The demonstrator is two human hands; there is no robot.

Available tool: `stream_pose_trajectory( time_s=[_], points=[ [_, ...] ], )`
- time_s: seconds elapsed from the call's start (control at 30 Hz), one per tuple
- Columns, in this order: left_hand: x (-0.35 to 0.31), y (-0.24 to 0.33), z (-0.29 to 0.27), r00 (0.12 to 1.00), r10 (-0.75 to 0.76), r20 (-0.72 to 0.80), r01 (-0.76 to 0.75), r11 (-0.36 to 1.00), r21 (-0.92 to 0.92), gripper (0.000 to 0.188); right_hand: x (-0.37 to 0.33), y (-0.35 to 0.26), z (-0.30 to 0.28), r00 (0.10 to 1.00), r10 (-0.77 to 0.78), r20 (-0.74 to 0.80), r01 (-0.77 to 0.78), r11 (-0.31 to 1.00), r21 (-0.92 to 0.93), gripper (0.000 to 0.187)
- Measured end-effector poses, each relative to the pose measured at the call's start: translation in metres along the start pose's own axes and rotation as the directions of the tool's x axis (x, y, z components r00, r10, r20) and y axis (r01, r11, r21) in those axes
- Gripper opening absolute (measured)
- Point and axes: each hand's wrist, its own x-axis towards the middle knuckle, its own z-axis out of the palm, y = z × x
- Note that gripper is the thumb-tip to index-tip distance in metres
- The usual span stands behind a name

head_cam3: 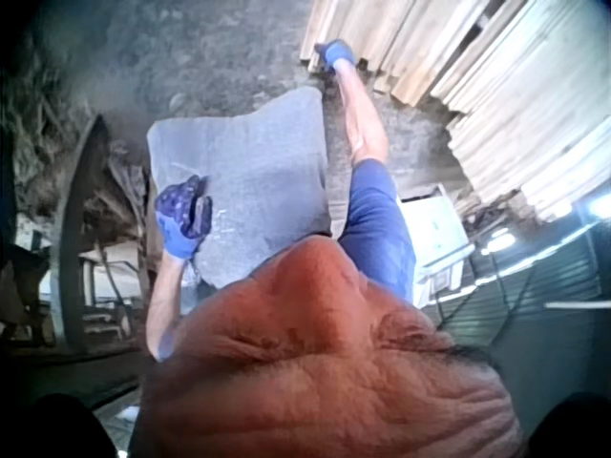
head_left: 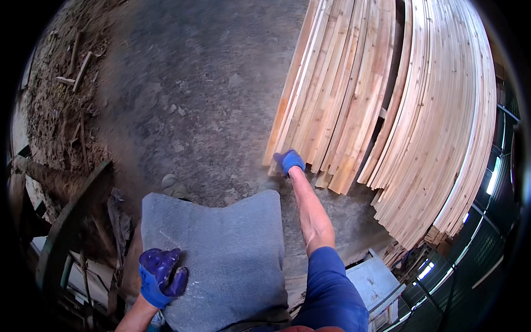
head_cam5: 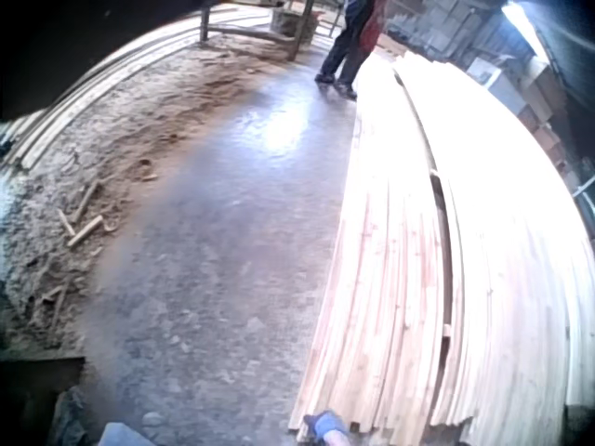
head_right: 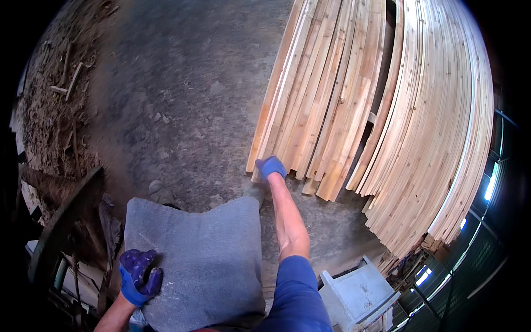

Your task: The person measures a gap in a wooden floor structure using a tape measure, then picks up a wooden plank from a stack and places it into the gap. The person repeats this process, measuring and fitting planks to fill the floor area.

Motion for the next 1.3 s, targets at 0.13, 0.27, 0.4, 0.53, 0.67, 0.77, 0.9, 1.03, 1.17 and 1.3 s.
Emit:
stream_pose_trajectory(
  time_s=[0.13, 0.27, 0.4, 0.53, 0.67, 0.77, 0.9, 1.03, 1.17, 1.3],
  points=[
    [0.009, 0.003, 0.001, 0.997, 0.06, -0.054, -0.06, 0.998, 0.014, 0.038, 0.001, -0.014, -0.021, 0.988, 0.075, 0.132, -0.072, 0.997, -0.025, 0.056],
    [0.014, 0.007, -0.001, 0.998, 0.055, -0.021, -0.056, 0.998, -0.028, 0.036, -0.015, -0.015, -0.044, 0.957, 0.151, 0.246, -0.193, 0.968, 0.159, 0.053],
    [0.011, 0.01, 0.001, 0.998, 0.062, 0.016, -0.061, 0.996, -0.068, 0.031, -0.062, -0.006, -0.106, 0.948, 0.082, 0.306, -0.134, 0.979, 0.153, 0.053],
    [0.076, 0.025, 0.023, 0.917, -0.123, 0.38, 0.201, 0.964, -0.172, 0.046, -0.122, 0.003, -0.173, 0.936, 0.041, 0.35, -0.096, 0.985, 0.141, 0.053],
    [0.188, 0.05, 0.151, 0.866, 0.068, 0.496, 0.144, 0.915, -0.378, 0.072, -0.183, -0.023, -0.213, 0.929, -0.05, 0.366, -0.035, 0.975, 0.221, 0.055],
    [0.268, 0.046, 0.279, 0.856, 0.063, 0.513, 0.445, 0.414, -0.794, 0.068, -0.178, -0.026, -0.185, 0.927, -0.172, 0.333, 0.134, 0.982, 0.133, 0.053],
    [0.268, 0.037, 0.292, 0.805, -0.175, 0.566, 0.589, 0.339, -0.733, 0.053, -0.149, 0.019, -0.152, 0.841, -0.449, 0.301, 0.303, 0.853, 0.426, 0.038],
    [0.274, 0.016, 0.304, 0.781, -0.322, 0.535, 0.623, 0.345, -0.702, 0.045, -0.078, 0.101, -0.128, 0.998, -0.008, 0.06, -0.03, 0.792, 0.61, 0.027],
    [0.284, 0.006, 0.309, 0.773, -0.398, 0.494, 0.632, 0.544, -0.551, 0.049, -0.02, 0.13, -0.108, 0.974, 0.207, -0.087, -0.185, 0.96, 0.211, 0.042],
    [0.297, -0.005, 0.334, 0.749, -0.404, 0.525, 0.661, 0.5, -0.559, 0.044, 0.006, 0.138, -0.09, 0.957, 0.221, -0.187, -0.235, 0.971, -0.054, 0.05]
  ],
)
